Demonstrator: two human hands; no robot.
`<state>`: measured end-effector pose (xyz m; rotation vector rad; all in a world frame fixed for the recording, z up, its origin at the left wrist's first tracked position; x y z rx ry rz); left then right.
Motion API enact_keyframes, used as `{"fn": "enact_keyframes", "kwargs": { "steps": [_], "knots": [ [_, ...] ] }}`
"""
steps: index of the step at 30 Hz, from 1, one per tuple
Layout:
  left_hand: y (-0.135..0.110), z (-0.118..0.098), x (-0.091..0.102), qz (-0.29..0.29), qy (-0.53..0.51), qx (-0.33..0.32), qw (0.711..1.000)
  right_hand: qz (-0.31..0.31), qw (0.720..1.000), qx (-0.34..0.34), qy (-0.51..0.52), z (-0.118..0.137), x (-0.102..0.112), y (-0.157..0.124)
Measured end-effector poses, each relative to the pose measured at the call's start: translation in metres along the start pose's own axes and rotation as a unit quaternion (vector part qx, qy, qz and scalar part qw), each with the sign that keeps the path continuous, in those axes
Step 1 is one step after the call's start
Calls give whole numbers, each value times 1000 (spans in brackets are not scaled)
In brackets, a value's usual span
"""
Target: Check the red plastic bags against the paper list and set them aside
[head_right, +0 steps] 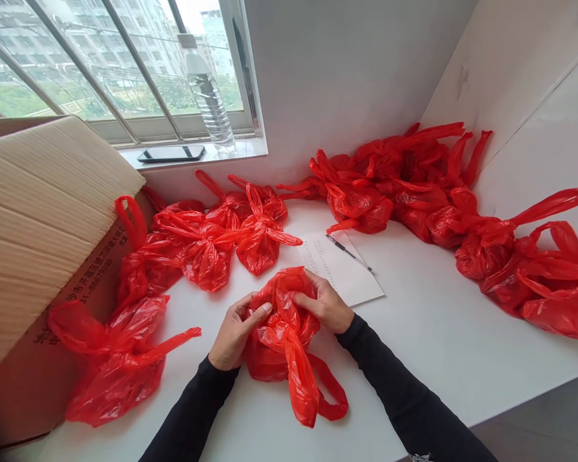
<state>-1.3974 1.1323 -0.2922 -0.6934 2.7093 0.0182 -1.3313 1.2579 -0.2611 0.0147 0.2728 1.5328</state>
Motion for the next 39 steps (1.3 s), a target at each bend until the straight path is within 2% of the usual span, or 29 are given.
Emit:
{"fn": "enact_keyframes", "kwargs": {
  "steps": [4, 8, 14, 18, 21, 28, 31, 35, 39],
  "knots": [
    [1, 2, -1, 2, 3, 3, 1000, 35, 999, -6, -10, -1, -5, 0],
    [2, 6, -1, 2, 5, 0, 1000, -2, 1000, -5, -8, -8, 3, -2],
    [3, 8, 7, -28, -23, 0, 999, -60, 997, -6, 47, -12, 10, -2],
    [3, 3, 3, -2, -51, 1, 999, -87, 994, 4, 63, -12, 15, -4],
    [2, 3, 1, 4, -56, 12, 998, -82, 994, -4, 74, -15, 15, -3],
    [0, 5, 12, -65, -54, -5, 996, -53, 996, -17, 72, -12, 10, -2],
    [1, 4, 14, -72, -51, -13, 996, -33, 999, -22, 26, -8, 7, -1],
    [1, 1, 11, -56, -32, -17, 998, -38, 999, -8, -25, -4, 9, -2],
    [2, -4, -3, 8, 38, 4, 999, -57, 998, -7, 5, -10, 12, -3]
  ]
}}
Point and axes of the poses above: each hand's wrist, its own y-axis towards the middle knuckle, its own x-axis out of the back of the hand, z = x × y, the point moved 10 cm from there along y, towards the middle knuckle, and after that the axes turned 12 degrees about z, right-handed, at the moved point
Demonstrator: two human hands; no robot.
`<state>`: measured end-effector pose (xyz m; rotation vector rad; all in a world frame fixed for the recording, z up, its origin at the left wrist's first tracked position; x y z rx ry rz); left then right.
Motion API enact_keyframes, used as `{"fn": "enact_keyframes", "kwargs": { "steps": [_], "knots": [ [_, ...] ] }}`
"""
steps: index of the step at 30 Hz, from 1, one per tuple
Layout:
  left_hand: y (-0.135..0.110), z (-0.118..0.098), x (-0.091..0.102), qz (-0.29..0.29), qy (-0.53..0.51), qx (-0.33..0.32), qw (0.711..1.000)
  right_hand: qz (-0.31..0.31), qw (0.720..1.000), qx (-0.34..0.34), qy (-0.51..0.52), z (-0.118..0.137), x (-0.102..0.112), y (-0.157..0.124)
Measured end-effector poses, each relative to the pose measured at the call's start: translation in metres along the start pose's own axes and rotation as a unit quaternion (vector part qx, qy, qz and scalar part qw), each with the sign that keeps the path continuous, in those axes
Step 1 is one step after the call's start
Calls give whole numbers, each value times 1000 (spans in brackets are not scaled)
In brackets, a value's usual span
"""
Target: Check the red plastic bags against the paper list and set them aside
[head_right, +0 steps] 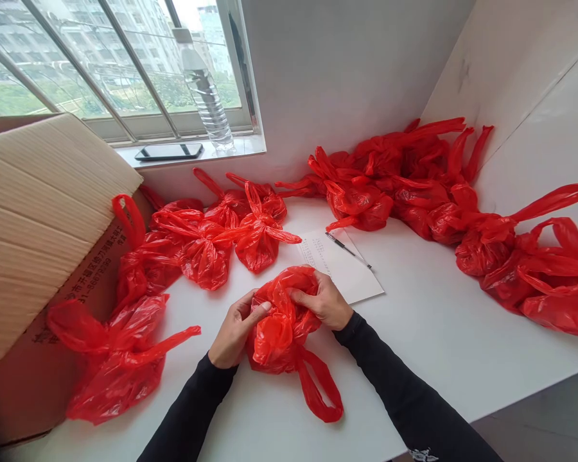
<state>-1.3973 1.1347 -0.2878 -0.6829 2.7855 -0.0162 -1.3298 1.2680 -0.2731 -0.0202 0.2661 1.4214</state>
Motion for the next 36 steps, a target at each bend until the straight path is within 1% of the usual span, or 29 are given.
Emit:
{"fn": "enact_keyframes", "kwargs": {
  "steps": [2, 4, 7, 13, 17, 19, 23, 25, 27, 29, 31, 33, 36],
  "knots": [
    [1, -1, -2, 13, 29, 5, 999, -7, 1000, -7, 15, -3, 1, 0],
    [1, -1, 0, -1, 28, -2, 1000, -12, 1000, -15, 21, -5, 2, 0],
    [1, 2, 6, -31, -5, -15, 999, -9, 1000, -17, 20, -2, 0, 0],
    [-1, 4, 16, -77, -73, -55, 993, 41, 999, -18, 17, 8, -11, 3],
    [-3, 5, 23, -102, -91, -78, 988, 71, 997, -16, -2, 8, -14, 3],
    [-3, 3, 20, -88, -90, -72, 989, 66, 998, -17, 6, 5, -13, 3],
    [0, 1, 3, -8, -83, -36, 996, 30, 999, -12, 40, 0, -7, 3],
    [-1, 0, 0, 3, -81, -33, 996, 23, 999, -14, 44, -1, -6, 3],
    [-1, -2, 3, -21, -98, -45, 994, 26, 999, -15, 43, 1, -8, 2],
    [-3, -2, 11, -59, -136, -61, 987, 37, 998, -17, 55, 3, -12, 1],
    [-5, 0, 19, -98, -174, -72, 977, 59, 994, -30, 82, 3, -18, 0],
    [-6, 2, 25, -120, -202, -75, 969, 89, 991, -42, 94, 4, -26, -1],
    [-6, 2, 28, -133, -220, -74, 964, 117, 993, -14, 28, 11, -31, 1]
  ]
}}
Point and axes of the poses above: each hand's wrist, its own y-axis towards the middle knuckle, its own x-axis out of the back of the hand, z = x × y, the point moved 10 cm from there along y, towards the middle knuckle, and after that the axes turned 12 degrees about z, right-handed, at the moved point
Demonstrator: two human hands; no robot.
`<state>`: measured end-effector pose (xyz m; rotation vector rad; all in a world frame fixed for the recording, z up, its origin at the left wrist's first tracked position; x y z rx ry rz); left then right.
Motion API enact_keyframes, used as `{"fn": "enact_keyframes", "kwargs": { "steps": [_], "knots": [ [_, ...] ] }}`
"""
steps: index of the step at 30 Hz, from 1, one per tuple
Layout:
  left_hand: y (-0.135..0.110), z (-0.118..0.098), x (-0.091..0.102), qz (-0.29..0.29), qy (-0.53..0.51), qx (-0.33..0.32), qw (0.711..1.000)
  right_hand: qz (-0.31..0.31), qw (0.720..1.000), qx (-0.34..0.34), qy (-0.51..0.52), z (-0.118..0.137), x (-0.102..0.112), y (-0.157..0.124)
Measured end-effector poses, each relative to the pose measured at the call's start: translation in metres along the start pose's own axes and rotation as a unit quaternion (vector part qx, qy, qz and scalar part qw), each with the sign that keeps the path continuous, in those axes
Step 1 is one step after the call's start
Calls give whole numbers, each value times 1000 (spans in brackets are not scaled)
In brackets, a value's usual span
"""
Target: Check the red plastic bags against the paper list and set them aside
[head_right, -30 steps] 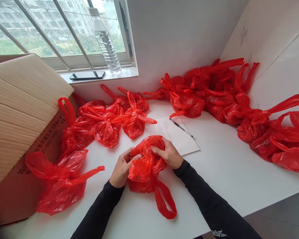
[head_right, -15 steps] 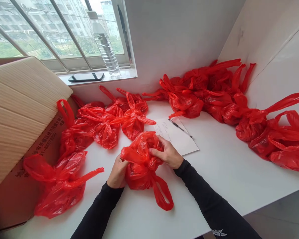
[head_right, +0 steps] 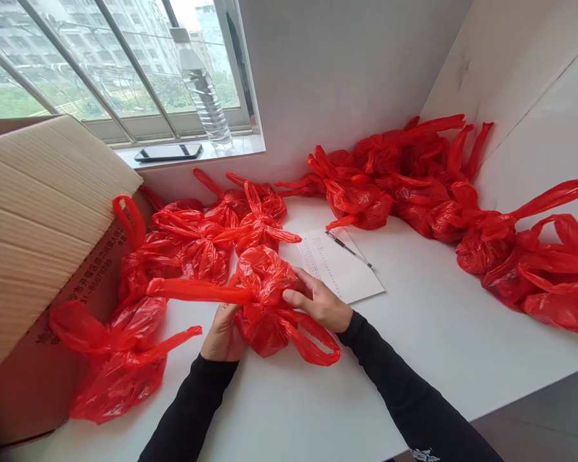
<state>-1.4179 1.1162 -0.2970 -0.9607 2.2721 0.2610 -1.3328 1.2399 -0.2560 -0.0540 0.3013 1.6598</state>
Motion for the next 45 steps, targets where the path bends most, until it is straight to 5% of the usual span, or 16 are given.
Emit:
{"fn": "enact_keyframes", "kwargs": {
  "steps": [9, 17, 23, 30, 37, 45],
  "knots": [
    [-3, 5, -14, 46, 12, 35, 998, -84, 995, 52, -18, 4, 21, -1],
    [-8, 10, -40, 183, 167, 57, 967, -152, 985, 69, 31, 0, 36, -9],
    [-6, 4, -43, 175, 154, 29, 972, -139, 988, 49, 56, -2, 30, -5],
    [-4, -3, -28, 92, 87, 17, 992, -118, 988, 19, 100, -9, 24, -4],
    [-7, 9, -32, 169, 164, 52, 971, -140, 983, 21, 118, -9, 25, -4],
    [-6, 10, -33, 191, 226, 45, 954, -150, 980, 21, 128, -9, 31, -7]
  ]
}}
Point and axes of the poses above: each hand's wrist, its own y-axis towards the middle knuckle, its own x-axis out of the back of the hand, z = x × y, the point moved 10 cm from there along y, towards the middle knuckle, and after that the axes turned 12 degrees about z, right-handed, at the moved point
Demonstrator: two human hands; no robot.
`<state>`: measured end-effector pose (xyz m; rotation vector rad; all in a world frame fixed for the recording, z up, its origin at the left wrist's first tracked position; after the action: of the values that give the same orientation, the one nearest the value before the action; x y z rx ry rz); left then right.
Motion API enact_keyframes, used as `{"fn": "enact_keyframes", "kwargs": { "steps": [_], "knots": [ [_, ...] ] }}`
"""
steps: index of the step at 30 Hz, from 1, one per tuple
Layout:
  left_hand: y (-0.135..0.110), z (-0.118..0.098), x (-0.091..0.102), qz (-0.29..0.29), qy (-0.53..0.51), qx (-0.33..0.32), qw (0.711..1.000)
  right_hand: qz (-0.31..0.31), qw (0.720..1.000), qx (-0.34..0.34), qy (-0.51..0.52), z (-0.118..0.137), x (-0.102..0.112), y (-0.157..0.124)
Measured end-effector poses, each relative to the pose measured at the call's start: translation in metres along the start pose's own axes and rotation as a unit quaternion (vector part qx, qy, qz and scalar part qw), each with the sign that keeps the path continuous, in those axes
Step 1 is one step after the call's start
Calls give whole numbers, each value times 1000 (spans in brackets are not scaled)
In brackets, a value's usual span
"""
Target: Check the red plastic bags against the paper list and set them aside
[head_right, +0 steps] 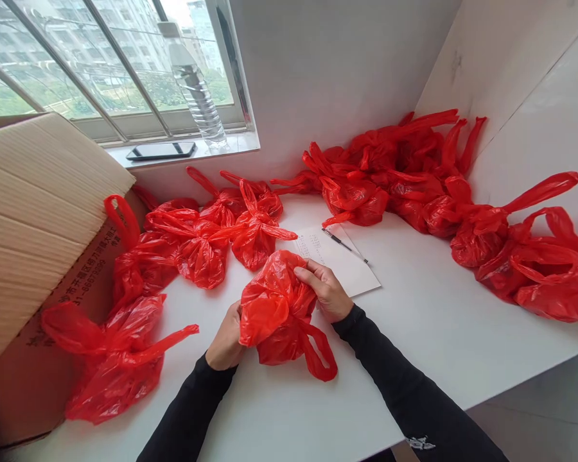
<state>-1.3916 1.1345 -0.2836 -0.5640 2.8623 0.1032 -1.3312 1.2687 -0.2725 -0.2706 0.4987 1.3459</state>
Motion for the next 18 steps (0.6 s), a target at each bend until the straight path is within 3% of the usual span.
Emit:
{"fn": "enact_keyframes", "kwargs": {
  "steps": [3, 10, 18],
  "knots": [
    [-1, 1, 1, -4, -19, 1, 1000, -10, 1000, -4, -16, 0, 1, 0],
    [-2, 1, 5, -41, -32, 2, 999, 30, 998, 16, -59, 9, -12, 1],
    [-3, 0, 10, -78, -94, -16, 992, 26, 997, -2, -76, 5, -9, 0]
  ]
}}
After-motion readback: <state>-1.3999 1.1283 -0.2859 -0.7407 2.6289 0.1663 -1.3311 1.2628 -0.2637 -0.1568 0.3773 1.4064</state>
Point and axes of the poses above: each hand's wrist, its own y-axis towards the middle knuckle, its own x-axis out of the back of the hand, z = x × y, the point moved 10 cm from there along y, towards the middle knuckle, and after that the axes turned 12 degrees about z, right-handed, at the moved point
